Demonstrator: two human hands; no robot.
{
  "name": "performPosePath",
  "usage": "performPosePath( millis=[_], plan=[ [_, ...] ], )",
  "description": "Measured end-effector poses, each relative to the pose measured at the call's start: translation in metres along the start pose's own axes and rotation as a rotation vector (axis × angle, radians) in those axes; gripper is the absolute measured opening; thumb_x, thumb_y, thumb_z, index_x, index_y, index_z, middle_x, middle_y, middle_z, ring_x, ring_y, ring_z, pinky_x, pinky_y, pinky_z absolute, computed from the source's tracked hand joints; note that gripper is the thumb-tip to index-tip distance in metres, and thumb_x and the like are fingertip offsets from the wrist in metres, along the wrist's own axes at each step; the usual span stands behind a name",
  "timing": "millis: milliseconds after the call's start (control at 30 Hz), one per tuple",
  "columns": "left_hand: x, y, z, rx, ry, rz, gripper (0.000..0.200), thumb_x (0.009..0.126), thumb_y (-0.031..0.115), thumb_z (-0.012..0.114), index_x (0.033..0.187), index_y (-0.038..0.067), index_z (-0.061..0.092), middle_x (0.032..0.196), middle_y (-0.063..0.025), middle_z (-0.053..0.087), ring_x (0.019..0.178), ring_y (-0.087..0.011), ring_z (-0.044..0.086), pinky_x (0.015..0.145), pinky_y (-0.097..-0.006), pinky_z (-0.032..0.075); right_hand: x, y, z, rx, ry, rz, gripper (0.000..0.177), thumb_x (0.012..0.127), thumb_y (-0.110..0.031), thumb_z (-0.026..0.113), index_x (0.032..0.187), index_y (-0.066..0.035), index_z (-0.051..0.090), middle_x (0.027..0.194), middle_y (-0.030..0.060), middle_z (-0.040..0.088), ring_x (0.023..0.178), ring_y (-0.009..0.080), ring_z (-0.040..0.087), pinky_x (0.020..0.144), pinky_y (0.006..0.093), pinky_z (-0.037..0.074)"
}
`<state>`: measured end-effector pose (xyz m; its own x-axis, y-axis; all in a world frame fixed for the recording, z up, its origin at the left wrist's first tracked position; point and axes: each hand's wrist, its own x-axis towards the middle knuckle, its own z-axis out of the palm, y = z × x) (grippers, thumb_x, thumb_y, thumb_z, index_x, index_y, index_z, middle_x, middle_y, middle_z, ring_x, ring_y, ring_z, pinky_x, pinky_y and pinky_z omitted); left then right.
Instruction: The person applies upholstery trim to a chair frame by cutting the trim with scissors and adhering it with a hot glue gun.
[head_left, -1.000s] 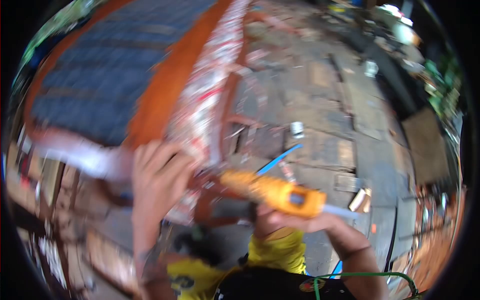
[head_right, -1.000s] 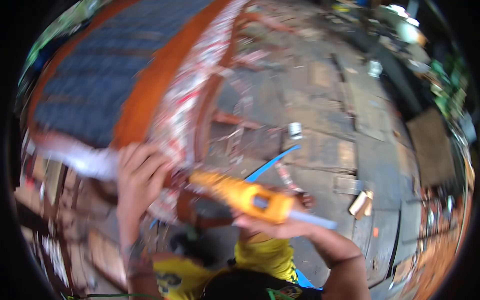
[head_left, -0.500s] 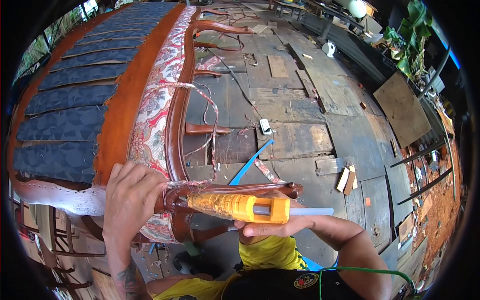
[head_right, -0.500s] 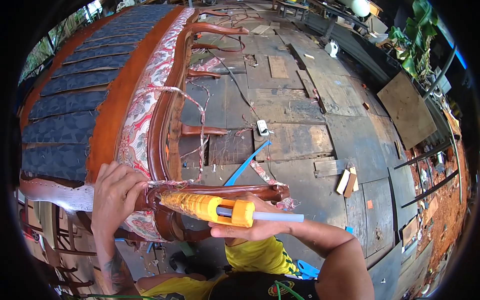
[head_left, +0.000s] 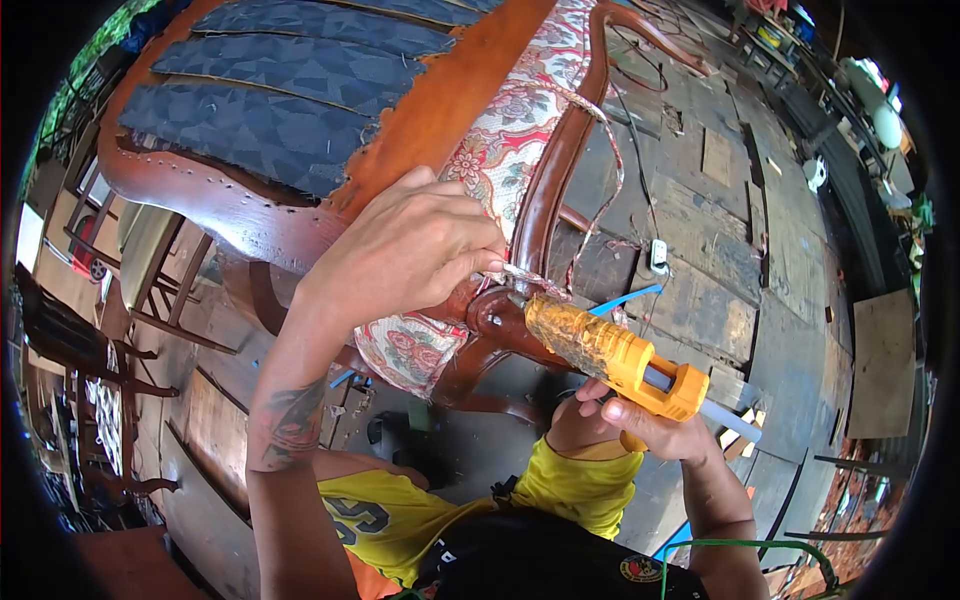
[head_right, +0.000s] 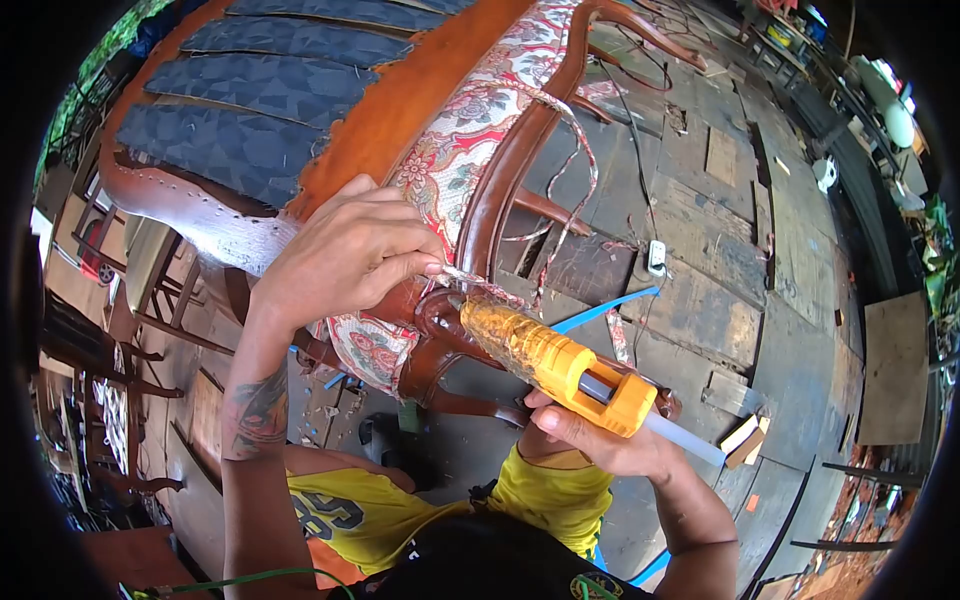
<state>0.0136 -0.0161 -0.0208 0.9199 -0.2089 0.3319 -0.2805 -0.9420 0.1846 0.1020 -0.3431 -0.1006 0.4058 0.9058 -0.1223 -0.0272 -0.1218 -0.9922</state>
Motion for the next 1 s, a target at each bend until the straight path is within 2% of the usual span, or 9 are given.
performPosePath(
  millis=[67, 233, 367, 533, 633, 867, 933, 1000],
  plan=[
    [0.002, -0.001, -0.001, 0.036, -0.073, -0.002, 0.016, 0.093, 0.023, 0.072, 0.095, 0.009, 0.078, 0.085, -0.0032, 0.069, 0.088, -0.0226, 0.061, 0.085, -0.0368, 0.043, 0.001, -0.001, -0.001, -0.007, -0.010, -0.011, 0.033, 0.102, -0.022, 0.067, 0.122, 0.005, 0.066, 0.119, 0.0173, 0.070, 0.102, 0.0230, 0.072, 0.079, 0.0345, 0.062],
    [0.004, -0.003, 0.001, 0.033, 0.003, 0.042, 0.015, 0.090, 0.024, 0.076, 0.094, 0.011, 0.081, 0.087, -0.0002, 0.070, 0.090, -0.0197, 0.061, 0.089, -0.0355, 0.041, 0.003, 0.001, -0.005, -0.131, -0.015, -0.066, 0.026, 0.102, -0.018, 0.066, 0.118, 0.003, 0.067, 0.117, 0.0158, 0.070, 0.104, 0.0225, 0.071, 0.087, 0.0360, 0.060],
    [0.008, -0.008, -0.001, -0.044, -0.040, 0.044, 0.013, 0.087, 0.025, 0.079, 0.092, 0.014, 0.084, 0.087, 0.0021, 0.069, 0.092, -0.0169, 0.060, 0.095, -0.0343, 0.037, 0.007, -0.001, -0.008, -0.248, -0.010, -0.145, 0.023, 0.102, -0.017, 0.066, 0.116, 0.002, 0.067, 0.114, 0.0145, 0.071, 0.102, 0.0207, 0.071, 0.086, 0.0350, 0.059],
    [0.010, -0.013, 0.000, -0.071, -0.043, 0.057, 0.012, 0.088, 0.025, 0.079, 0.092, 0.015, 0.084, 0.087, 0.0031, 0.068, 0.092, -0.0163, 0.060, 0.095, -0.0339, 0.036, 0.013, -0.010, -0.001, -0.253, 0.038, -0.133, 0.020, 0.102, -0.019, 0.069, 0.113, -0.002, 0.068, 0.103, 0.0088, 0.073, 0.092, 0.0158, 0.069, 0.079, 0.0307, 0.056],
    [0.008, -0.016, 0.003, -0.062, -0.034, 0.059, 0.012, 0.088, 0.025, 0.078, 0.092, 0.015, 0.083, 0.087, 0.0036, 0.068, 0.092, -0.0159, 0.060, 0.095, -0.0339, 0.036, 0.018, -0.016, 0.001, -0.275, 0.043, -0.060, 0.020, 0.101, -0.021, 0.071, 0.111, -0.004, 0.069, 0.100, 0.0066, 0.072, 0.090, 0.0141, 0.068, 0.079, 0.0302, 0.056],
    [0.007, -0.015, 0.003, -0.077, -0.025, 0.069, 0.011, 0.090, 0.024, 0.076, 0.092, 0.015, 0.082, 0.085, 0.0029, 0.065, 0.093, -0.0157, 0.059, 0.095, -0.0341, 0.035, 0.022, -0.016, 0.004, -0.312, 0.069, -0.064, 0.021, 0.100, -0.022, 0.073, 0.107, -0.004, 0.068, 0.097, 0.0053, 0.071, 0.080, 0.0130, 0.068, 0.072, 0.0292, 0.057],
    [0.008, -0.016, 0.004, -0.077, -0.014, 0.073, 0.011, 0.090, 0.024, 0.076, 0.092, 0.014, 0.082, 0.085, 0.0028, 0.066, 0.093, -0.0159, 0.059, 0.094, -0.0342, 0.036, 0.021, -0.019, 0.004, -0.317, 0.091, 0.055, 0.020, 0.101, -0.022, 0.072, 0.106, -0.003, 0.067, 0.094, 0.0052, 0.070, 0.074, 0.0131, 0.067, 0.067, 0.0283, 0.056],
    [0.007, -0.017, 0.005, -0.070, -0.008, 0.072, 0.012, 0.090, 0.024, 0.076, 0.092, 0.014, 0.082, 0.086, 0.0026, 0.066, 0.093, -0.0161, 0.060, 0.094, -0.0342, 0.036, 0.022, -0.010, 0.003, -0.384, 0.091, -0.024, 0.019, 0.100, -0.020, 0.073, 0.106, -0.003, 0.067, 0.093, 0.0052, 0.070, 0.073, 0.0131, 0.068, 0.066, 0.0281, 0.056]
  ],
)
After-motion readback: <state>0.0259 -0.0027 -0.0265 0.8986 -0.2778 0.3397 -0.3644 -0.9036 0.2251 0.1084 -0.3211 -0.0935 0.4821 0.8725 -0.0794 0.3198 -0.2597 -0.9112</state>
